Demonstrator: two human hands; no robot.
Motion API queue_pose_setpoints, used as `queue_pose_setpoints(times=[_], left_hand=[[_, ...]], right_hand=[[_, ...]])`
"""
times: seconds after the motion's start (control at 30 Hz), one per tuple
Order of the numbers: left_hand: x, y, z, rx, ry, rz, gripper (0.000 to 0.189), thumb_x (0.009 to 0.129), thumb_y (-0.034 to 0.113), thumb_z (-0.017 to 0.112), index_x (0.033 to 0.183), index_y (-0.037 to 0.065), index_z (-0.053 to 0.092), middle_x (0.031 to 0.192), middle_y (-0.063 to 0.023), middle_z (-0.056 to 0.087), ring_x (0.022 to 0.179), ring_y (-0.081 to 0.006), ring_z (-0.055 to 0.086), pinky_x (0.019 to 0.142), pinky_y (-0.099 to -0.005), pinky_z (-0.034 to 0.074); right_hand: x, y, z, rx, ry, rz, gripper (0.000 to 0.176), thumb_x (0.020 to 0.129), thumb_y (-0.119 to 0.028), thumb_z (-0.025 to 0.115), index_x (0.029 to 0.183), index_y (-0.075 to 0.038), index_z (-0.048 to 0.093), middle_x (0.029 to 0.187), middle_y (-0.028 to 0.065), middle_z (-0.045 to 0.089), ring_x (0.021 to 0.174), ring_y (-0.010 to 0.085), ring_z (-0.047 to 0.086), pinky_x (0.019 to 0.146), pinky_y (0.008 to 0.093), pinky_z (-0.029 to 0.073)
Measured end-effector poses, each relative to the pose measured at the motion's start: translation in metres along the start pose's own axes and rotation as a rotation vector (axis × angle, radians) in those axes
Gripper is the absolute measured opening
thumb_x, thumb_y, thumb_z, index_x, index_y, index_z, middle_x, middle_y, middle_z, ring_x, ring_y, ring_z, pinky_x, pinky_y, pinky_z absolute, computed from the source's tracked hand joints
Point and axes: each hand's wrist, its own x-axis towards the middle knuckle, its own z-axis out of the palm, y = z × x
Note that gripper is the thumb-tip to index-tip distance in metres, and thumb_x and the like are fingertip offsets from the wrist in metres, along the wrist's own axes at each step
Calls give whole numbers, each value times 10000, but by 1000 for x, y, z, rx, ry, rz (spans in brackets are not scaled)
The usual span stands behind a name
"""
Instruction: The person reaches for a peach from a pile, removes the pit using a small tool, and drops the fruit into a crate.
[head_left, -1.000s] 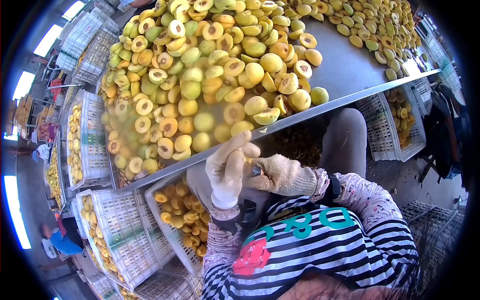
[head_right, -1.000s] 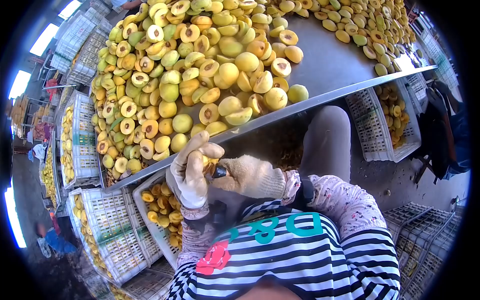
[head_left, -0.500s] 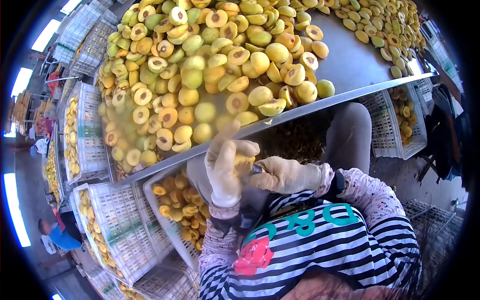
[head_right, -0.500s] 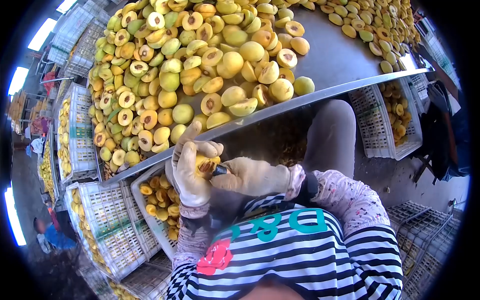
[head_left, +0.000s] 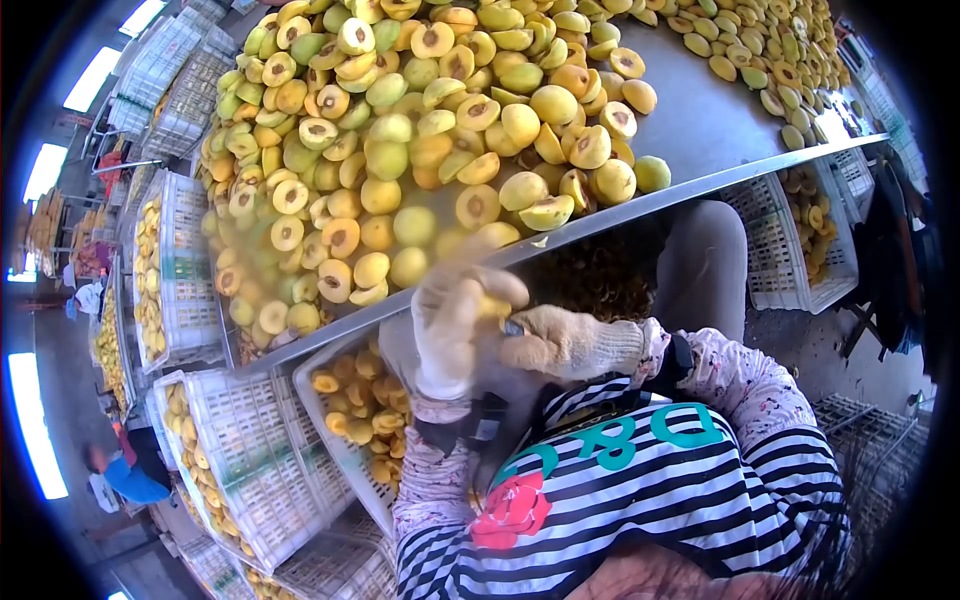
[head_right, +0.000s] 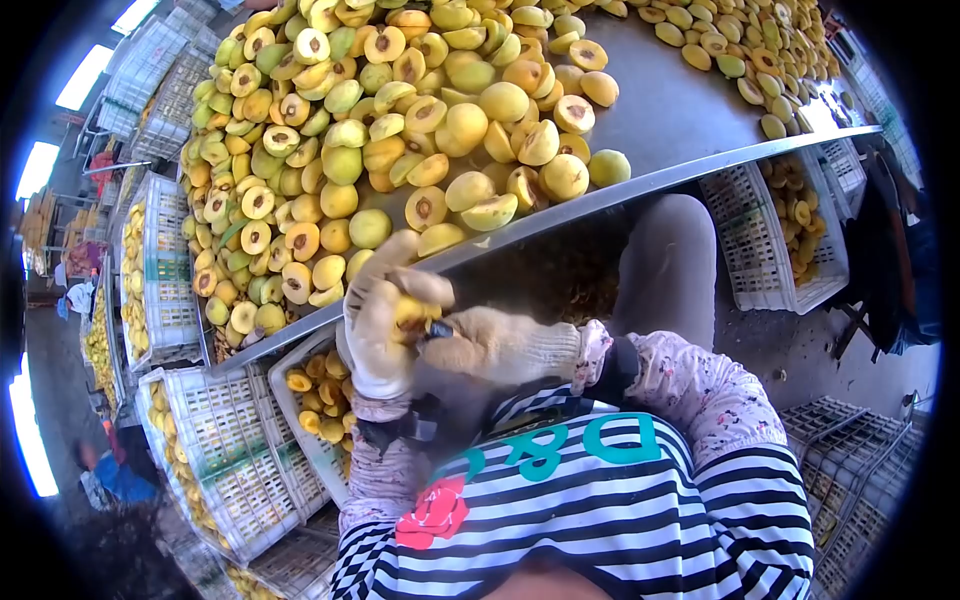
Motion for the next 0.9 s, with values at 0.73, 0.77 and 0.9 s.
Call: queue_pose_setpoints(times=[0.73, 0.77, 0.9], left_hand=[[18, 14, -17, -225, -449, -500, 320, 903, 33, 618, 1197, -88, 656, 921, -137, 729, 831, -188, 688, 770, -278, 532], [19, 13, -17, -272, -487, -521, 321, 901, 29, 616, 1197, -88, 656, 924, -137, 728, 831, -187, 687, 772, -276, 531], [16, -9, -11, -549, -438, -368, 349, 887, 36, 626, 1208, -99, 646, 860, -143, 729, 834, -216, 689, 826, -347, 540]], right_hand=[[-9, 12, 2, 264, -184, 150, 454, 1021, -527, 510, 828, -117, 496, 548, -25, 419, 419, 103, 405, 393, 255, 360], [-9, 17, 1, 385, -241, 140, 444, 1029, -518, 493, 825, -125, 482, 547, -32, 407, 415, 97, 391, 389, 247, 352], [-9, 26, -2, 658, -374, 87, 407, 1048, -477, 459, 814, -143, 463, 549, -40, 394, 401, 93, 361, 373, 227, 333]])
